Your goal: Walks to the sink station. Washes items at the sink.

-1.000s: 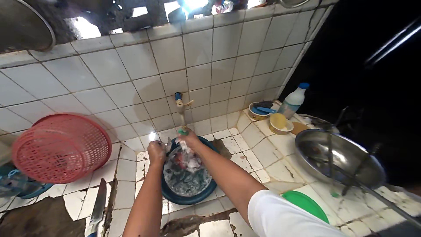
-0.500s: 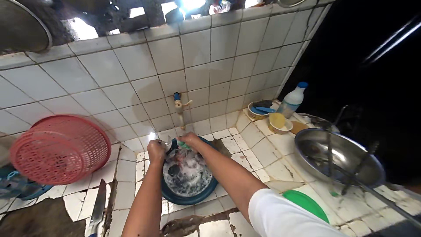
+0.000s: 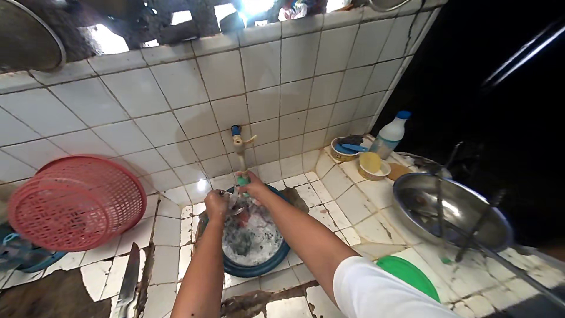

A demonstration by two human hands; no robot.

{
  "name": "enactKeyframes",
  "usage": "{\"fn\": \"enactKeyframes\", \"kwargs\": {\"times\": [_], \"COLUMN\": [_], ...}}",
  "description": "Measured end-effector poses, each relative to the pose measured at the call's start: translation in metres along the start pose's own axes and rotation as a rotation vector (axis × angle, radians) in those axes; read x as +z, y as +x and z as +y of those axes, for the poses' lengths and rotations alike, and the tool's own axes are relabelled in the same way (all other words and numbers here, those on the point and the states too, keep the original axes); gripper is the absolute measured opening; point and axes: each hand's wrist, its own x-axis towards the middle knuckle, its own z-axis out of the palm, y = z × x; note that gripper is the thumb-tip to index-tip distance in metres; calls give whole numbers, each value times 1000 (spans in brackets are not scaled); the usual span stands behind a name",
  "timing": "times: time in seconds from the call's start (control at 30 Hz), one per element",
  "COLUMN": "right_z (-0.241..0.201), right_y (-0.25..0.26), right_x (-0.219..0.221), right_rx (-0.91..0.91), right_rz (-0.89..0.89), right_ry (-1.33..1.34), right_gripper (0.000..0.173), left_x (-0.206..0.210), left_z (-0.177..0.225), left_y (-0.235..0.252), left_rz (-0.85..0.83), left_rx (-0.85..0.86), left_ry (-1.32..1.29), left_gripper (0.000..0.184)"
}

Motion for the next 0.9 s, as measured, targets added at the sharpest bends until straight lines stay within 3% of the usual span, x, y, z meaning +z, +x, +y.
{"fn": "enactKeyframes", "kwargs": {"times": [0.13,0.27,0.47,0.57,0.63,0.7,0.9], "right_z": [0,-7,-18,-5,-3,-7,-16], "right_y": [-3,-12,-20,-10,-4,-5,-8], "right_x": [2,4,-1,-7,-10,-11,-4], "right_rx": [-47,92,157,44,-20,-42,63], "right_rz": [22,57,180,104,32,25,132], "right_ry": [-40,-138,-170,-13,23,-83,-258], "right_gripper": [39,42,45,29,43,45,27], "left_x": [14,28,37,37,36,36,42], "left_z": [5,11,19,22,26,29,33], "left_y": [2,0,-1,-1,0,0,1], "left_rz": [-44,-80,-88,-82,-93,-99,-117], "left_rx": [-16,-10,-1,1,-4,9,44], "left_ry": [-65,-118,-207,-233,-220,-223,-199], "left_gripper": [31,31,27,26,27,28,23]}}
